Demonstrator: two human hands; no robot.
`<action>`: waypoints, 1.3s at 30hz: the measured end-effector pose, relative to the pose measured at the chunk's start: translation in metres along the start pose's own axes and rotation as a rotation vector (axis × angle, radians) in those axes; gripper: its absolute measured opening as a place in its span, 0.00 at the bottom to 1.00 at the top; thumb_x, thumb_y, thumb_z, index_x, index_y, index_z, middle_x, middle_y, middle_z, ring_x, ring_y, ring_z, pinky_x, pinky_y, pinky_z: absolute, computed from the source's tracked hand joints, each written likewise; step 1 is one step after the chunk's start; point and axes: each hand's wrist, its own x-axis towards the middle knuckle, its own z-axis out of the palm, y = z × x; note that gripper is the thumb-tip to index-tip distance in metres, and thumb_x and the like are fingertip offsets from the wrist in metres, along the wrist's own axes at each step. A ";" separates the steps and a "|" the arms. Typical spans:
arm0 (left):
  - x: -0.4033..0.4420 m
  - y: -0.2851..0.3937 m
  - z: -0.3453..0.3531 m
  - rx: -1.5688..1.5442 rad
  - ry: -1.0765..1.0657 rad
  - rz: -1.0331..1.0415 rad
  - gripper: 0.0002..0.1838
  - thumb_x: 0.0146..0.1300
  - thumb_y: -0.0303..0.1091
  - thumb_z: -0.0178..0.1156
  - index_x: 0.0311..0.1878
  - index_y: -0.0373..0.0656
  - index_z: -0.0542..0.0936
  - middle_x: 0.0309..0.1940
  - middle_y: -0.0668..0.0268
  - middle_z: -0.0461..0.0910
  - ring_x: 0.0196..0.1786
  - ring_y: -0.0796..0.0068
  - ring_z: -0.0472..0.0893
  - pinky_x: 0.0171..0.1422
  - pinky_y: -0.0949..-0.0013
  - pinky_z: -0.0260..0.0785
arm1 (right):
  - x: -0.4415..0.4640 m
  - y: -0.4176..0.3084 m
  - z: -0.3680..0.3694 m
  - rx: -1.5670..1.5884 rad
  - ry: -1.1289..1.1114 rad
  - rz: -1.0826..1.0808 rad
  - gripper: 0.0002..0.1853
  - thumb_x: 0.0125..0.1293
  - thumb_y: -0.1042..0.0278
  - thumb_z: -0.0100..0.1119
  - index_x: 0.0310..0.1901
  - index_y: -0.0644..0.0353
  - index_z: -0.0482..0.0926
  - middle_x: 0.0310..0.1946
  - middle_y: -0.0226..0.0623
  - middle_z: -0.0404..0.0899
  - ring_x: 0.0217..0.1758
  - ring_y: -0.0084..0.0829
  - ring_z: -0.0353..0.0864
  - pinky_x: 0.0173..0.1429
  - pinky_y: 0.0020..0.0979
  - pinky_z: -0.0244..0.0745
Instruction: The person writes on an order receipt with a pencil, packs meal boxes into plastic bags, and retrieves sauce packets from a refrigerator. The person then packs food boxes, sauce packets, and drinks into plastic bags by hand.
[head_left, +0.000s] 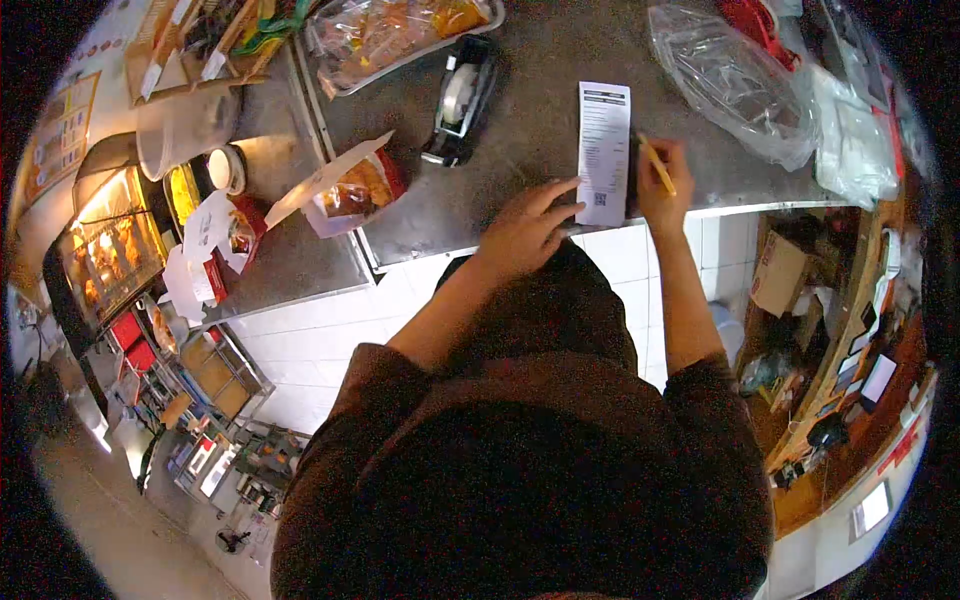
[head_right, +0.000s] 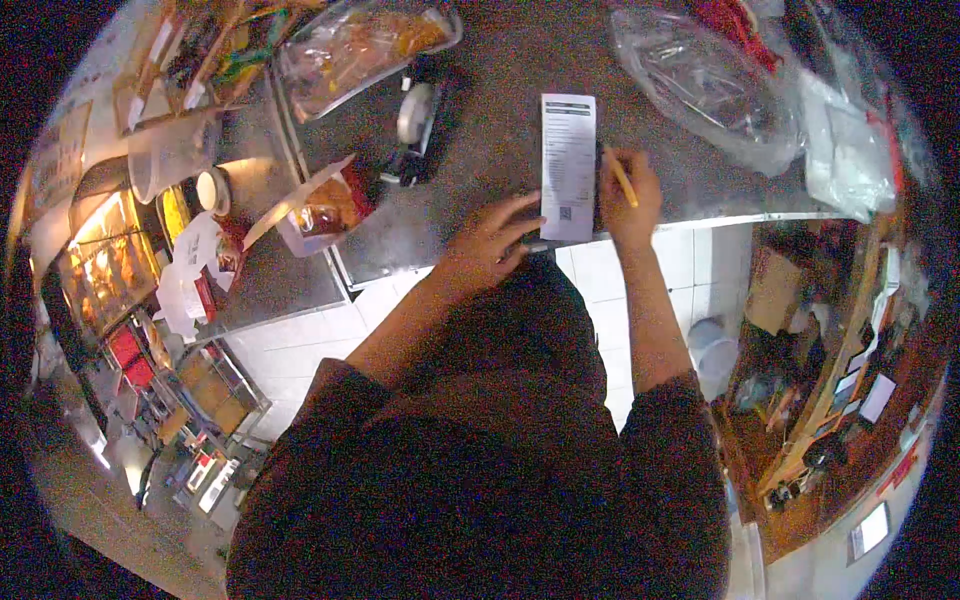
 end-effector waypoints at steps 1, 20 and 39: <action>-0.006 -0.008 -0.022 -0.083 0.071 0.056 0.26 0.57 0.32 0.68 0.62 0.54 0.80 0.68 0.65 0.72 0.69 0.55 0.72 0.73 0.45 0.64 | 0.003 -0.002 -0.005 0.022 0.024 0.128 0.12 0.63 0.76 0.64 0.48 0.58 0.80 0.41 0.42 0.84 0.43 0.48 0.85 0.51 0.43 0.81; -0.203 -0.223 -0.172 0.306 0.238 -0.842 0.34 0.69 0.53 0.61 0.64 0.30 0.75 0.60 0.38 0.78 0.63 0.38 0.78 0.66 0.50 0.71 | -0.062 -0.315 0.255 -0.221 -0.341 0.037 0.33 0.76 0.54 0.51 0.72 0.72 0.62 0.68 0.62 0.70 0.76 0.59 0.62 0.80 0.48 0.57; -0.225 -0.226 -0.208 -0.935 0.242 -0.860 0.27 0.71 0.57 0.61 0.55 0.40 0.81 0.41 0.70 0.82 0.43 0.82 0.77 0.49 0.72 0.68 | -0.068 -0.308 0.175 0.118 -0.474 0.335 0.31 0.69 0.40 0.55 0.59 0.61 0.80 0.50 0.56 0.84 0.51 0.54 0.86 0.58 0.52 0.80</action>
